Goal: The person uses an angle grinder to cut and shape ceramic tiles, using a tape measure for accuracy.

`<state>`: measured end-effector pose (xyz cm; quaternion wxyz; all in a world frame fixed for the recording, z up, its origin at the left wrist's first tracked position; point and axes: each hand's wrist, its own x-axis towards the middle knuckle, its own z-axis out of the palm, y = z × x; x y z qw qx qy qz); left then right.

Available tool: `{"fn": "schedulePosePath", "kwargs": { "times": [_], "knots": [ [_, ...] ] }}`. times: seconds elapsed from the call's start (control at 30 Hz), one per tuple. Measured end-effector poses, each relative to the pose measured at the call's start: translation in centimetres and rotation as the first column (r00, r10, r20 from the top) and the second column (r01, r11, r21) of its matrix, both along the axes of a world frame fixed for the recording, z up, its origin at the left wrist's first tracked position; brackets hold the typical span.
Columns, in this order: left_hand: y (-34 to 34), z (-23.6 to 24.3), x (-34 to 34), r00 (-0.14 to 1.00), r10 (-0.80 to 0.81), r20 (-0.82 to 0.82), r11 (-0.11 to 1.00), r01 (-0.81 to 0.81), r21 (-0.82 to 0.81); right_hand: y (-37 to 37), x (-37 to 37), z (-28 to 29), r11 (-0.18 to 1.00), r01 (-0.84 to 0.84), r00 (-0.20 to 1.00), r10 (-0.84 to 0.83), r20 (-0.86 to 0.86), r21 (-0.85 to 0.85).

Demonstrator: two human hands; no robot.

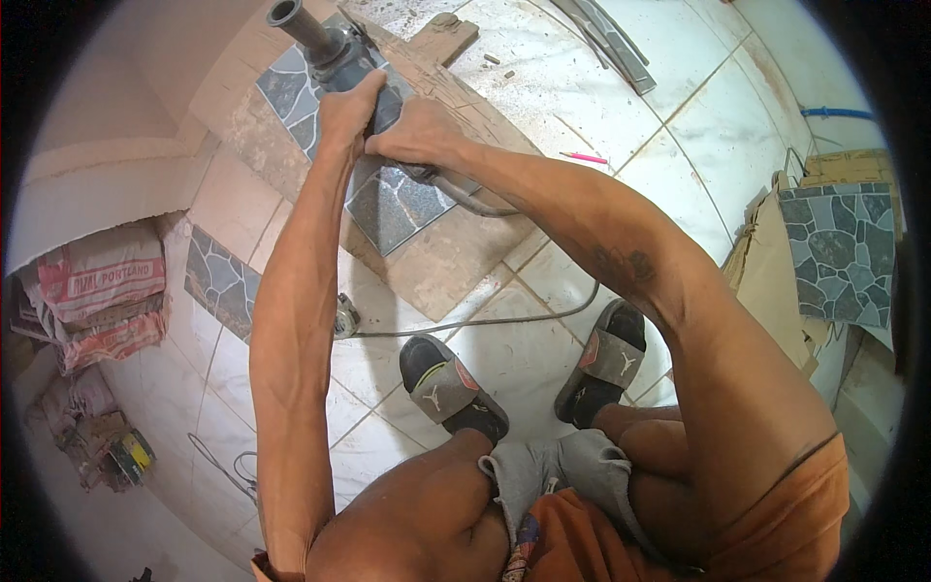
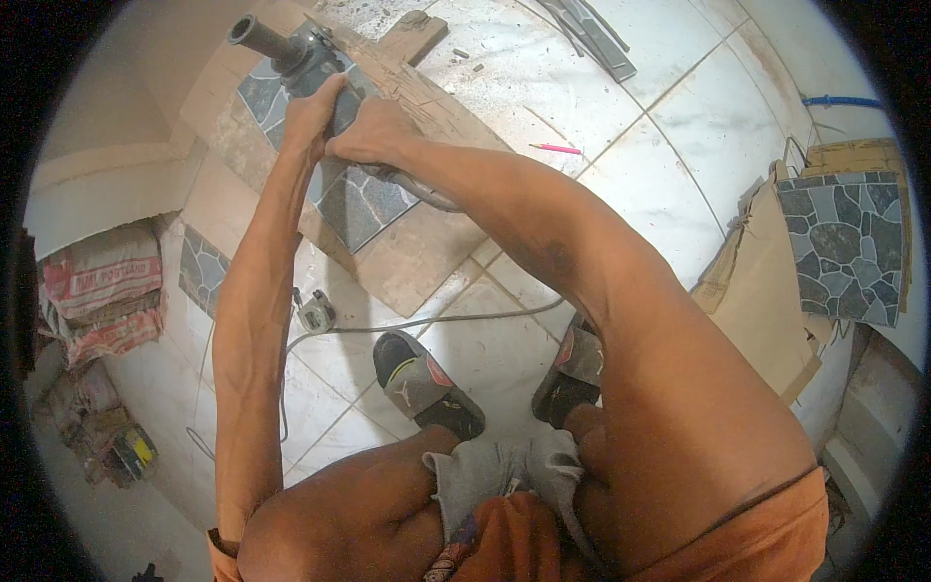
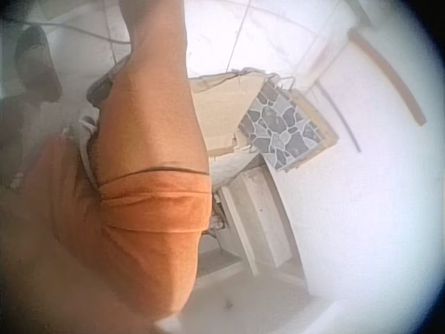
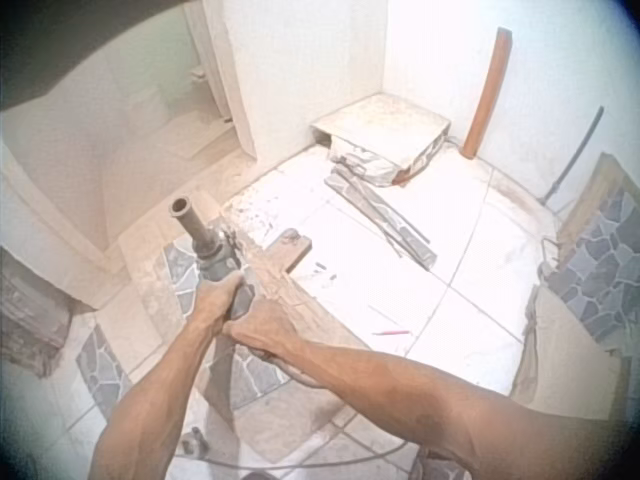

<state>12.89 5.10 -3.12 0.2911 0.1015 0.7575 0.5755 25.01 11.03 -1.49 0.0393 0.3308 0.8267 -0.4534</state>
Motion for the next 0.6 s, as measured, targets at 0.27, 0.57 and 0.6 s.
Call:
{"fn": "schedulePosePath", "kwargs": {
  "times": [0.27,0.57,0.6],
  "knots": [
    [-0.31,0.52,0.52,1.000,0.001,-0.020,0.999,-0.002,-0.033,-0.28,0.46,0.52,1.000,-0.001,1.000,0.000,-0.013,-0.002],
    [-0.34,0.41,1.14,0.999,0.002,-0.052,0.999,-0.004,-0.039,-0.35,0.90,0.26,0.999,-0.004,1.000,0.004,-0.011,0.032],
    [-0.50,0.17,0.97,0.999,0.005,-0.054,0.999,-0.008,-0.040,-0.55,0.90,0.22,1.000,0.006,1.000,-0.005,-0.019,0.027]
  ]
}}
